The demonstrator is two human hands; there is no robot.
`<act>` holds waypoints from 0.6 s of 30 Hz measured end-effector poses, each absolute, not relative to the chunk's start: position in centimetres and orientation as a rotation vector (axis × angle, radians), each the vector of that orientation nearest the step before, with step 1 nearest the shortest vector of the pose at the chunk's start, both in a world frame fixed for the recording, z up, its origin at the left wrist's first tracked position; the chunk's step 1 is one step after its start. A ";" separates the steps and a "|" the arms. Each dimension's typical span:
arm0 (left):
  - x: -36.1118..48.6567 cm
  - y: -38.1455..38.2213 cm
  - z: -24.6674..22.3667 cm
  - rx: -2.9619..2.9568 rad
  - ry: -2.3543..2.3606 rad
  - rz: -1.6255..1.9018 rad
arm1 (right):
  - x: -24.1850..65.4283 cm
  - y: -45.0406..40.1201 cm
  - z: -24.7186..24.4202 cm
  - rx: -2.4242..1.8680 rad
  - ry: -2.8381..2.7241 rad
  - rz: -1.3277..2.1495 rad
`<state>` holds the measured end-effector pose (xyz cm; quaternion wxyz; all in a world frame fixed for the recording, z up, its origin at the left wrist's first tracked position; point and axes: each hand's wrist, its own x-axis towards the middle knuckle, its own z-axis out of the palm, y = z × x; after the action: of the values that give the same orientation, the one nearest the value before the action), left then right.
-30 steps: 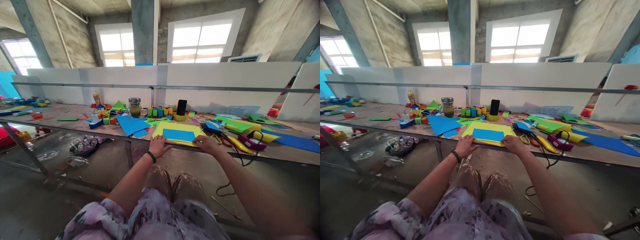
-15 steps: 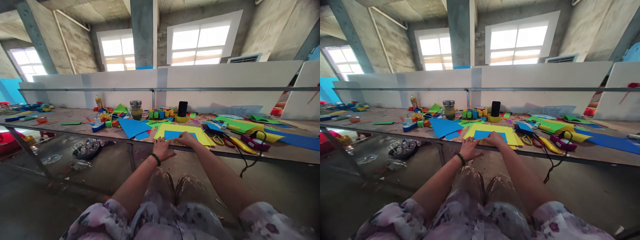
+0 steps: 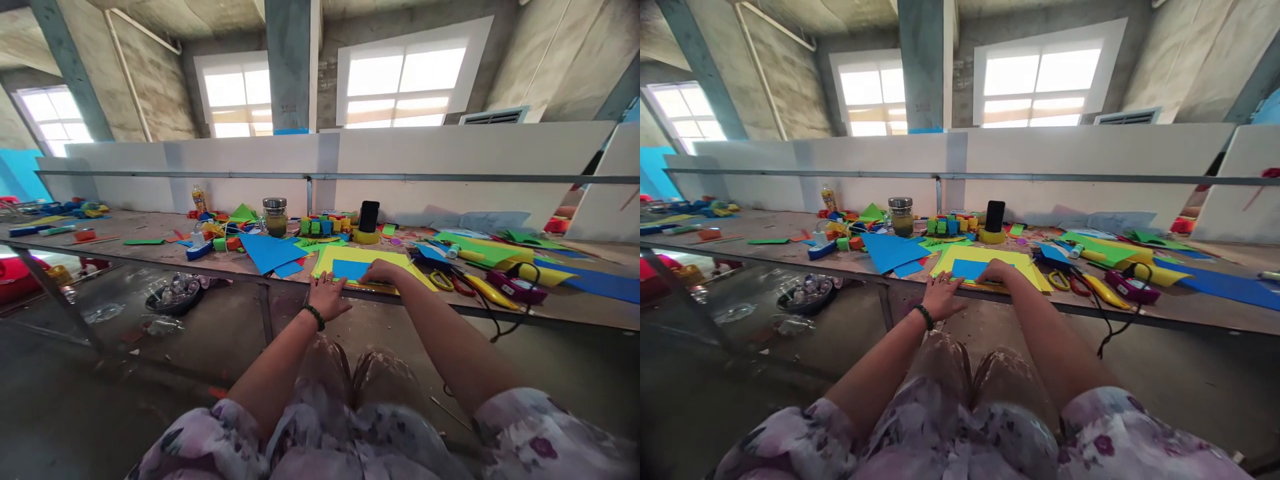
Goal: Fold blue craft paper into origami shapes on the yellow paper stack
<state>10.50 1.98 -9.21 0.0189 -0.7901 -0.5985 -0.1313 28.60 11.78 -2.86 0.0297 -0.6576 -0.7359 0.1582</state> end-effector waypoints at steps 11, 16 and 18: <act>10.2 2.1 -8.8 -2.462 -1.860 -0.403 | 37.3 10.1 -2.6 -2.127 -2.058 0.678; 11.2 1.8 -9.2 -2.437 -1.886 -0.387 | 38.6 10.3 -2.6 -2.169 -1.952 0.603; 11.3 1.7 -9.2 -2.446 -1.882 -0.372 | 38.2 10.9 -2.6 -2.169 -1.916 0.538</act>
<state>11.34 1.69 -9.22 0.0164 -0.7867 -0.6054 -0.1196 38.16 10.85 -2.57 0.0988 -0.7333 -0.6476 0.1819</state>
